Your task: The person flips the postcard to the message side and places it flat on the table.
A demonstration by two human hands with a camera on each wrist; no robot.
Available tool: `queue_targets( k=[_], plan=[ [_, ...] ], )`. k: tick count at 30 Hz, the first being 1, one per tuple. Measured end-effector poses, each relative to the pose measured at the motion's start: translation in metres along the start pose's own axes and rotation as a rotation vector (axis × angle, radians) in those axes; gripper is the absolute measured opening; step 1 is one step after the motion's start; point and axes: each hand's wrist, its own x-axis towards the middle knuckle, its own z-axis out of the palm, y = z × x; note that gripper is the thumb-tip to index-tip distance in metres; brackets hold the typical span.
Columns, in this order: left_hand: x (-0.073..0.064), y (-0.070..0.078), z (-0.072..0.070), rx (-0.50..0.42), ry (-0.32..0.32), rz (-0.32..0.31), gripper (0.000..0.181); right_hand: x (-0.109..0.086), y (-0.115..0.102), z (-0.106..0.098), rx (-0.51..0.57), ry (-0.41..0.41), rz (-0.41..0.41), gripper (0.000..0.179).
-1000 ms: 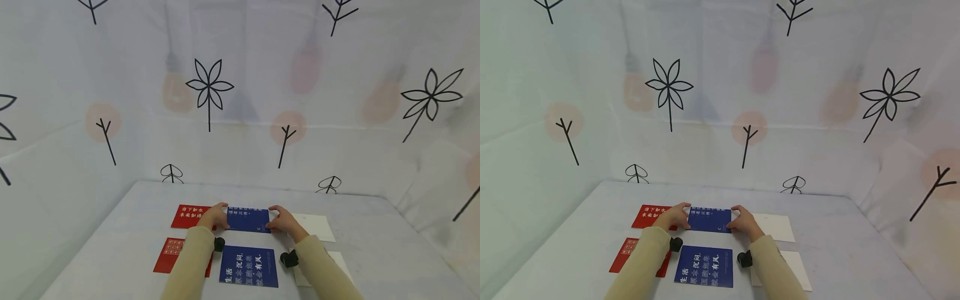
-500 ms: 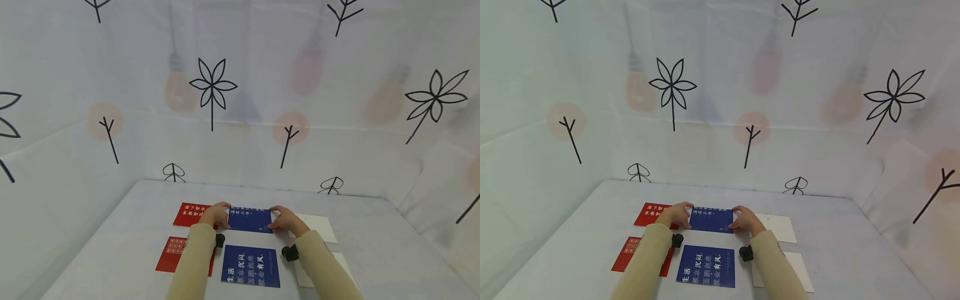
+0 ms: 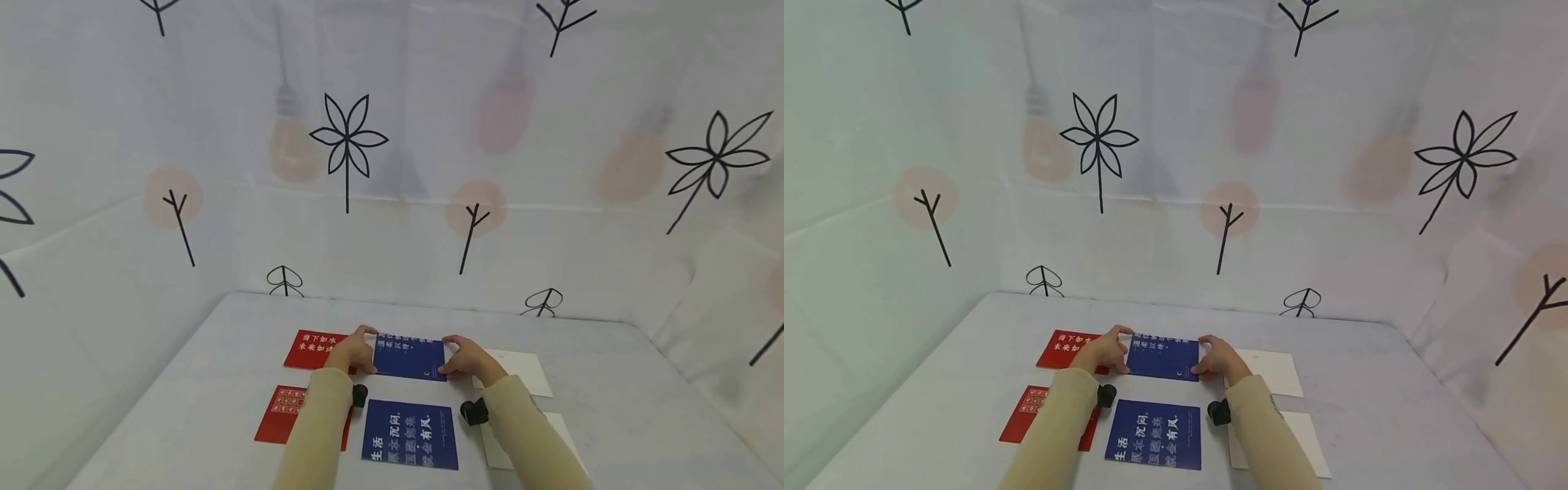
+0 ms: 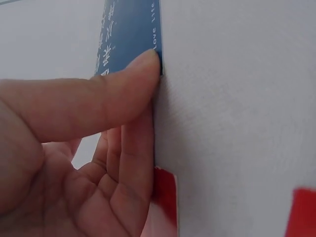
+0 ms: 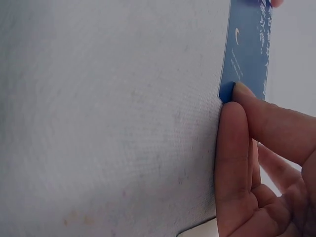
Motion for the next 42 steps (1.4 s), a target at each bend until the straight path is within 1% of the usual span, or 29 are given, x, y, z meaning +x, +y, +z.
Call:
queue_targets(
  k=[2, 4, 6, 9, 14, 18, 20, 23, 26, 27, 30, 34, 37, 42],
  plan=[
    [-0.001, -0.001, 0.000, -0.006, -0.006, 0.031, 0.076, -0.001, 0.000, 0.000, 0.003, 0.009, -0.002, 0.070],
    [-0.002, -0.002, 0.000, -0.014, -0.015, 0.069, 0.076, -0.001, 0.002, 0.001, 0.031, 0.019, -0.010, 0.069],
    [-0.003, -0.004, 0.000, -0.018, -0.015, 0.093, 0.076, -0.001, 0.004, 0.003, 0.066, 0.023, -0.026, 0.071],
    [-0.004, -0.008, 0.000, -0.037, -0.010, 0.109, 0.076, 0.000, 0.007, 0.005, 0.098, 0.023, -0.060, 0.072],
    [-0.003, -0.012, 0.001, -0.078, -0.010, 0.119, 0.077, 0.000, 0.011, 0.008, 0.108, 0.044, -0.104, 0.071],
    [-0.001, -0.014, 0.001, -0.076, -0.010, 0.108, 0.071, -0.001, 0.011, 0.010, 0.128, 0.050, -0.120, 0.070],
    [0.000, -0.014, 0.000, -0.072, -0.011, 0.109, 0.064, 0.001, 0.011, 0.010, 0.145, 0.060, -0.119, 0.070],
    [0.002, -0.016, 0.001, -0.065, -0.009, 0.120, 0.047, 0.004, 0.013, 0.009, 0.187, 0.079, -0.112, 0.068],
    [0.006, -0.017, 0.004, -0.069, 0.020, 0.108, 0.032, 0.006, 0.015, 0.007, 0.222, 0.091, -0.106, 0.063],
    [0.007, -0.017, 0.005, -0.083, 0.032, 0.105, 0.028, 0.007, 0.016, 0.007, 0.230, 0.092, -0.104, 0.062],
    [0.009, -0.018, 0.006, -0.150, 0.075, 0.064, 0.021, 0.007, 0.016, 0.006, 0.229, 0.103, -0.092, 0.057],
    [0.009, -0.020, 0.006, -0.239, 0.112, 0.041, 0.017, 0.005, 0.016, 0.009, 0.237, 0.128, -0.091, 0.047],
    [0.007, -0.022, 0.006, -0.263, 0.123, 0.055, 0.019, 0.004, 0.015, 0.009, 0.251, 0.169, -0.089, 0.038],
    [0.004, -0.021, 0.002, -0.288, 0.120, 0.052, 0.021, 0.001, 0.013, 0.006, 0.221, 0.218, -0.074, 0.030]
  ],
)
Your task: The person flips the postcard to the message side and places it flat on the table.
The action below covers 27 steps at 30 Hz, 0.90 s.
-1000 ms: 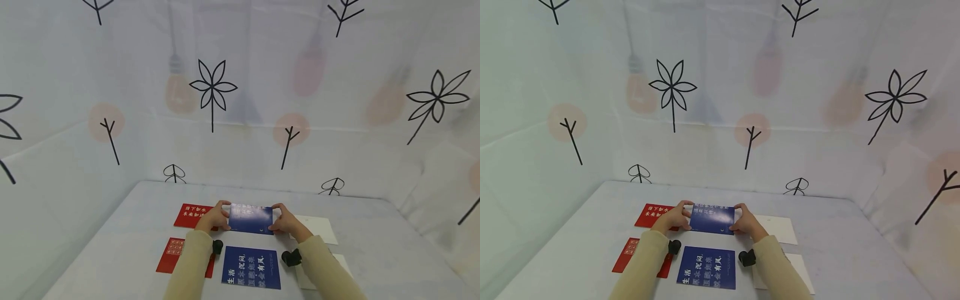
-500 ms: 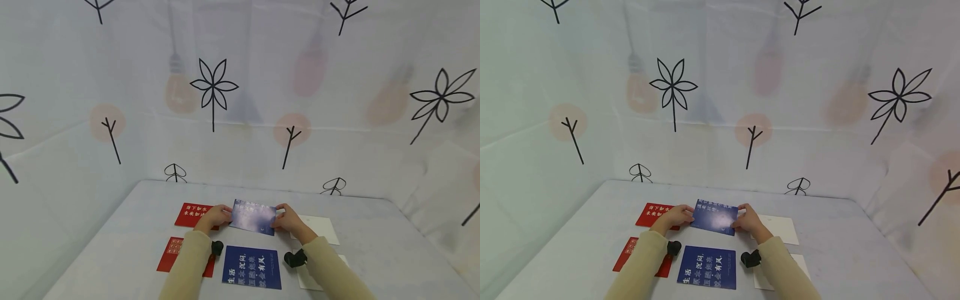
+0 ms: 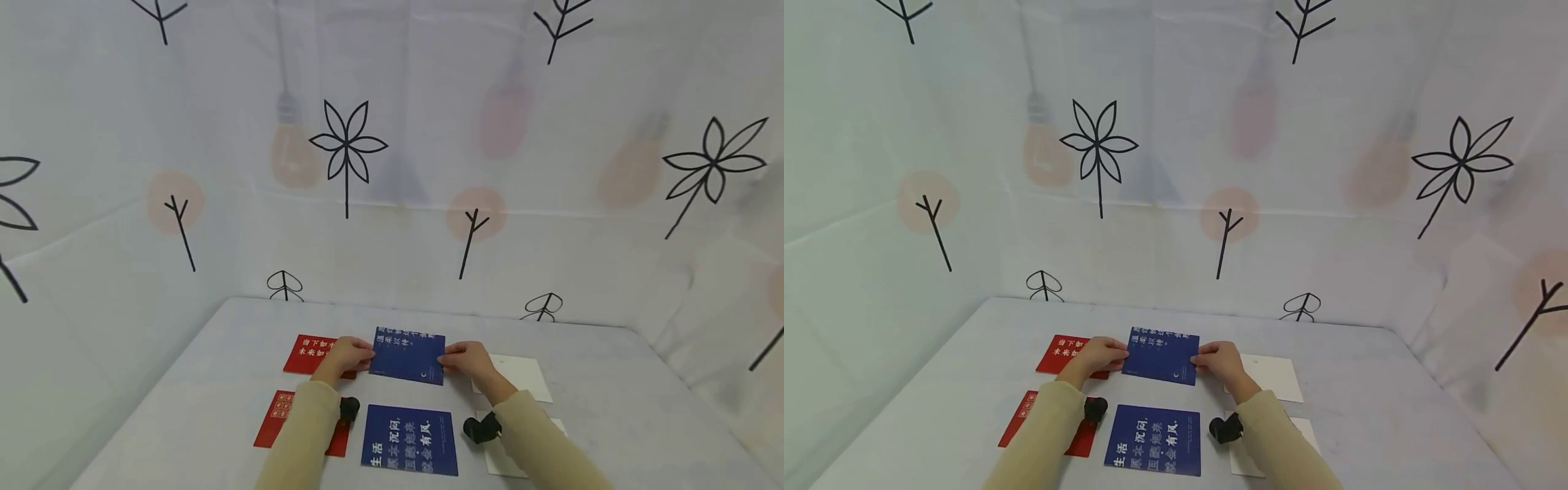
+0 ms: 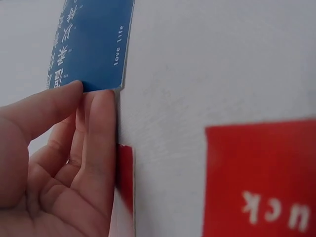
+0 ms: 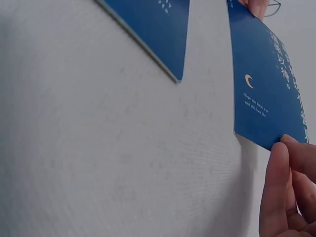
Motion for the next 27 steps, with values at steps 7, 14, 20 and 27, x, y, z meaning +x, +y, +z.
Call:
queue_targets(
  k=[7, 14, 20, 27],
  plan=[
    [-0.0022, 0.0027, -0.0047, -0.051, -0.028, 0.008, 0.020, -0.0004, -0.0018, -0.0026, 0.008, -0.001, -0.010, 0.024],
    [-0.0017, 0.0026, -0.0050, -0.082, -0.046, 0.044, 0.023, -0.0010, 0.0008, -0.0042, 0.119, -0.023, -0.016, 0.025],
    [0.0031, 0.0003, -0.0047, -0.081, -0.047, 0.062, 0.026, -0.0019, 0.0010, -0.0061, 0.256, -0.062, -0.013, 0.029],
    [0.0009, 0.0009, -0.0059, -0.095, -0.051, 0.052, 0.027, -0.0063, -0.0036, -0.0089, 0.330, -0.072, 0.009, 0.033]
  ],
)
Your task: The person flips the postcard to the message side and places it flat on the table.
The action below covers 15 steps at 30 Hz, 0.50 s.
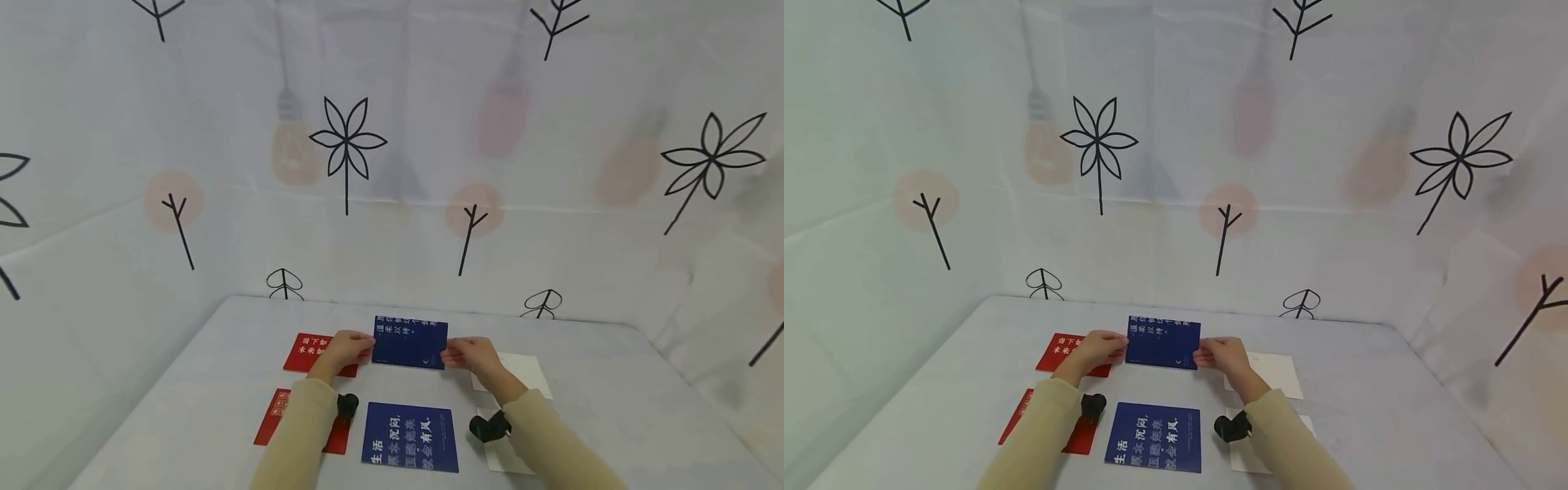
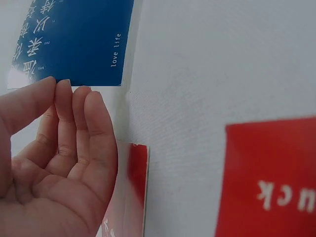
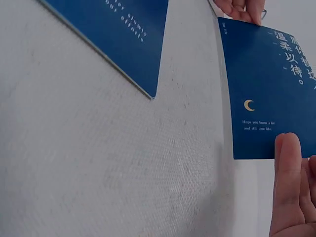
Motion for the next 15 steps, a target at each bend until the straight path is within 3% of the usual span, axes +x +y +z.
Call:
queue_targets(
  k=[5, 15],
  plan=[
    [-0.0016, -0.0013, -0.0006, -0.042, -0.003, -0.002, 0.026, -0.0039, -0.0009, 0.0000, 0.066, -0.005, 0.002, 0.033],
    [-0.0040, -0.0022, 0.0029, -0.156, -0.008, -0.039, 0.028, -0.0053, 0.0014, -0.0003, 0.099, 0.003, -0.001, 0.034]
  ],
)
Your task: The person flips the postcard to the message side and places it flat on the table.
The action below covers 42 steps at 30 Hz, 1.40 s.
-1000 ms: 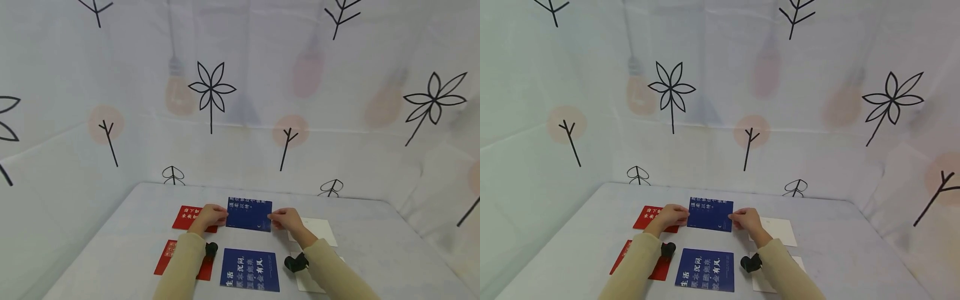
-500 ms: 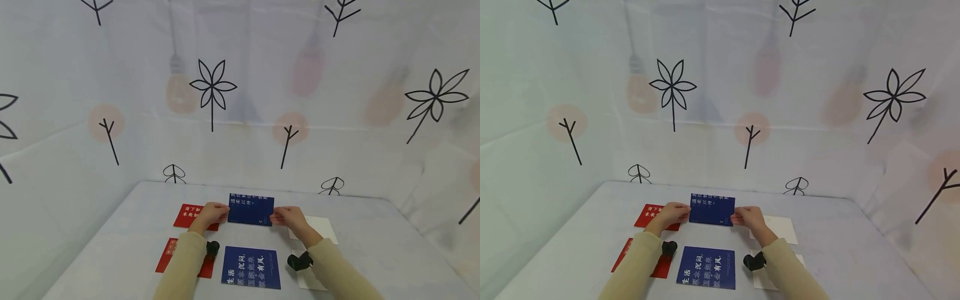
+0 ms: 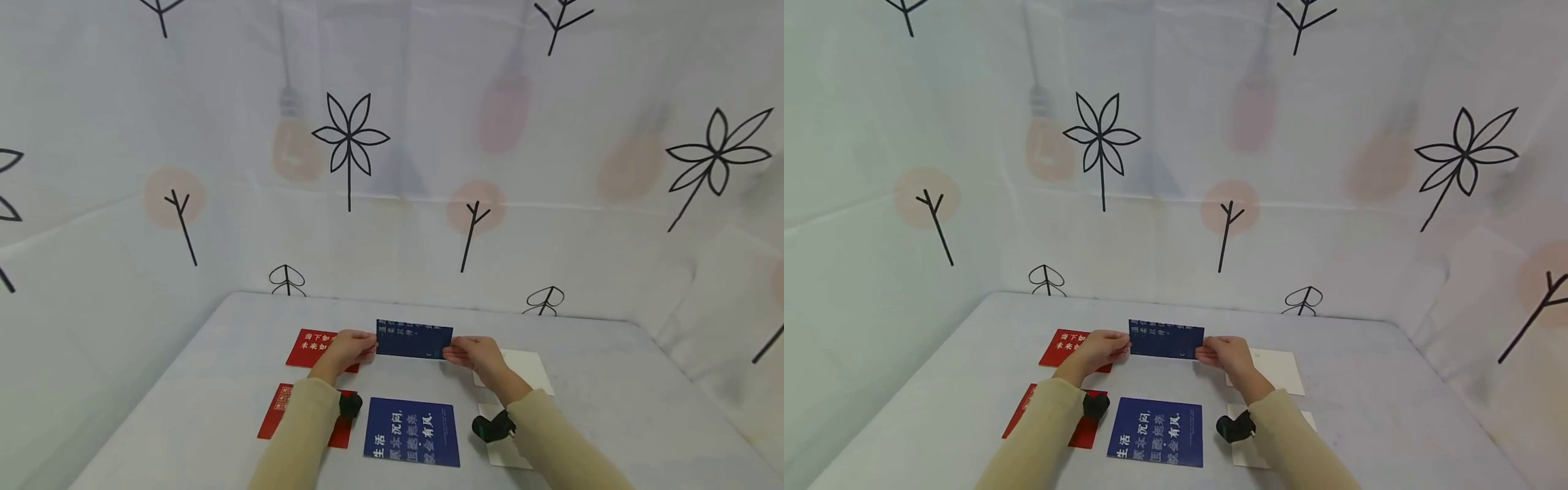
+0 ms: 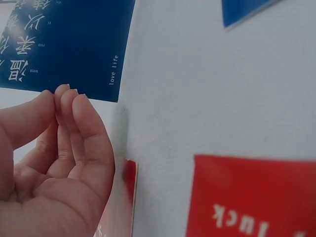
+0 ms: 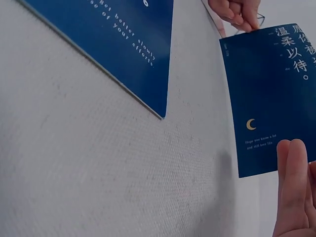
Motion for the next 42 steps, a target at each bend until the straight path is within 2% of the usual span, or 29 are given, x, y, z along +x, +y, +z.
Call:
queue_targets(
  k=[10, 15, 22, 28, 33, 42],
  plan=[
    [-0.0016, -0.0015, 0.0022, -0.058, 0.014, -0.028, 0.028, -0.0016, -0.0011, -0.0013, 0.047, -0.017, -0.014, 0.034],
    [-0.0005, -0.0023, 0.0011, -0.132, 0.020, -0.050, 0.031, -0.0014, -0.0023, 0.0005, 0.044, -0.006, -0.014, 0.031],
    [-0.0007, -0.0022, 0.0010, -0.244, -0.002, -0.032, 0.033, -0.0013, -0.0036, 0.0021, 0.021, 0.026, -0.006, 0.029],
    [-0.0005, -0.0019, 0.0013, -0.230, 0.035, -0.058, 0.037, -0.0015, -0.0011, 0.0031, -0.031, 0.053, -0.018, 0.029],
    [0.0000, -0.0021, 0.0010, -0.213, 0.030, -0.055, 0.035, -0.0018, 0.0006, 0.0033, -0.076, 0.070, -0.027, 0.028],
    [0.0037, -0.0035, 0.0023, -0.213, 0.052, -0.085, 0.032, -0.0020, 0.0002, 0.0026, -0.083, 0.061, -0.016, 0.031]
  ],
)
